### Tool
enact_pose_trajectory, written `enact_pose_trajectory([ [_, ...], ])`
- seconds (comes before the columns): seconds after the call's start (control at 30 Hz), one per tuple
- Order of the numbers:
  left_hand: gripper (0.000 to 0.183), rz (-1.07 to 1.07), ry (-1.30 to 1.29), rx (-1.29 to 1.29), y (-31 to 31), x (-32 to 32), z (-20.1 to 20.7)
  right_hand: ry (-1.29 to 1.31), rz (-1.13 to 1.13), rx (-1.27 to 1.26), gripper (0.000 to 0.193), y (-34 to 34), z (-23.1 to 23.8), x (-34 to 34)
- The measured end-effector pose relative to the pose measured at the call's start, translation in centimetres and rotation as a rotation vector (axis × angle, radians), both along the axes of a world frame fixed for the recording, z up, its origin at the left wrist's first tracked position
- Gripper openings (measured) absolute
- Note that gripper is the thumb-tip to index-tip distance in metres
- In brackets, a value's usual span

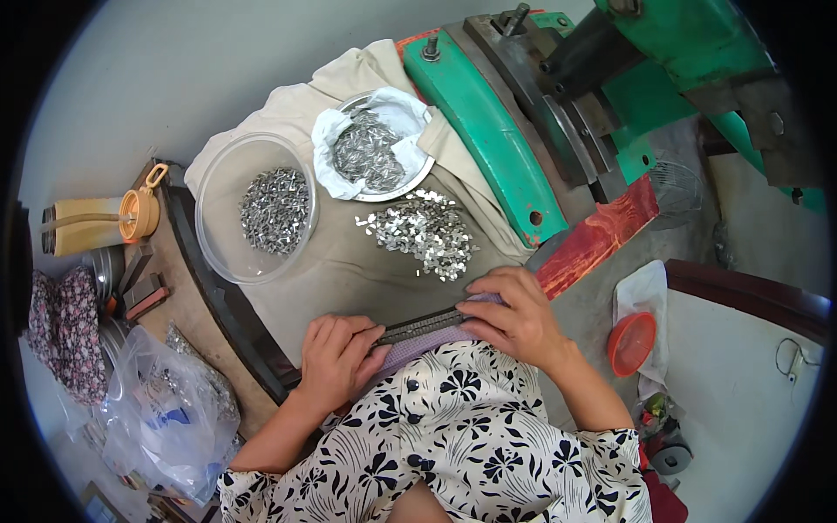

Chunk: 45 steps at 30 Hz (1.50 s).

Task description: Attaching metal sliders to a zipper tape and then using a punch press machine to secure them.

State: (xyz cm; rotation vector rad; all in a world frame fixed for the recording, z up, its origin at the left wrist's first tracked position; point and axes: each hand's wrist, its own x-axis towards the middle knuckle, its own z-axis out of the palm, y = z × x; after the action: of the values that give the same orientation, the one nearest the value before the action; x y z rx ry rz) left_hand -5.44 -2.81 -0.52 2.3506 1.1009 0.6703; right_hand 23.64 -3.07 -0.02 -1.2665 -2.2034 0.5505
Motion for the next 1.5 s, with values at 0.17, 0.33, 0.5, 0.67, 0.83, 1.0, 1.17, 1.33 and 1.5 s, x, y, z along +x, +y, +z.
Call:
enact_pose_trajectory([
  [0.17,0.029,0.027,-0.044,-0.068,0.2,0.0,0.1,0.018,0.057,0.063,0.034,0.2,1.3,-2.3],
  [0.33,0.037,0.049,-0.105,-0.126,0.3,0.0,0.3,-0.079,0.194,0.134,0.023,1.1,1.2,-5.1],
  [0.5,0.036,0.038,-0.082,-0.122,0.2,-0.2,0.1,-0.253,0.333,0.125,0.020,2.0,2.4,-6.1],
  [0.67,0.034,0.023,-0.068,-0.109,0.3,-0.3,0.5,-0.192,0.394,0.045,0.013,3.7,3.1,-5.4],
  [0.83,0.032,0.004,-0.071,-0.118,0.8,-0.3,1.4,-0.016,0.093,0.022,0.017,10.0,4.4,-4.3],
  [1.0,0.029,0.003,-0.178,-0.077,1.7,0.7,2.3,-0.042,0.106,0.019,0.010,17.1,3.6,-5.4],
  [1.17,0.031,-0.012,-0.246,-0.028,2.2,1.5,2.3,-0.201,0.218,-0.103,0.012,18.9,2.5,-5.9],
  [1.33,0.031,-0.023,-0.257,-0.029,2.2,1.9,1.9,-0.214,0.226,-0.130,0.015,18.7,2.5,-6.3],
  [1.5,0.027,-0.021,-0.288,-0.064,2.2,2.5,2.3,-0.268,0.262,-0.116,0.016,19.2,2.5,-7.1],
])
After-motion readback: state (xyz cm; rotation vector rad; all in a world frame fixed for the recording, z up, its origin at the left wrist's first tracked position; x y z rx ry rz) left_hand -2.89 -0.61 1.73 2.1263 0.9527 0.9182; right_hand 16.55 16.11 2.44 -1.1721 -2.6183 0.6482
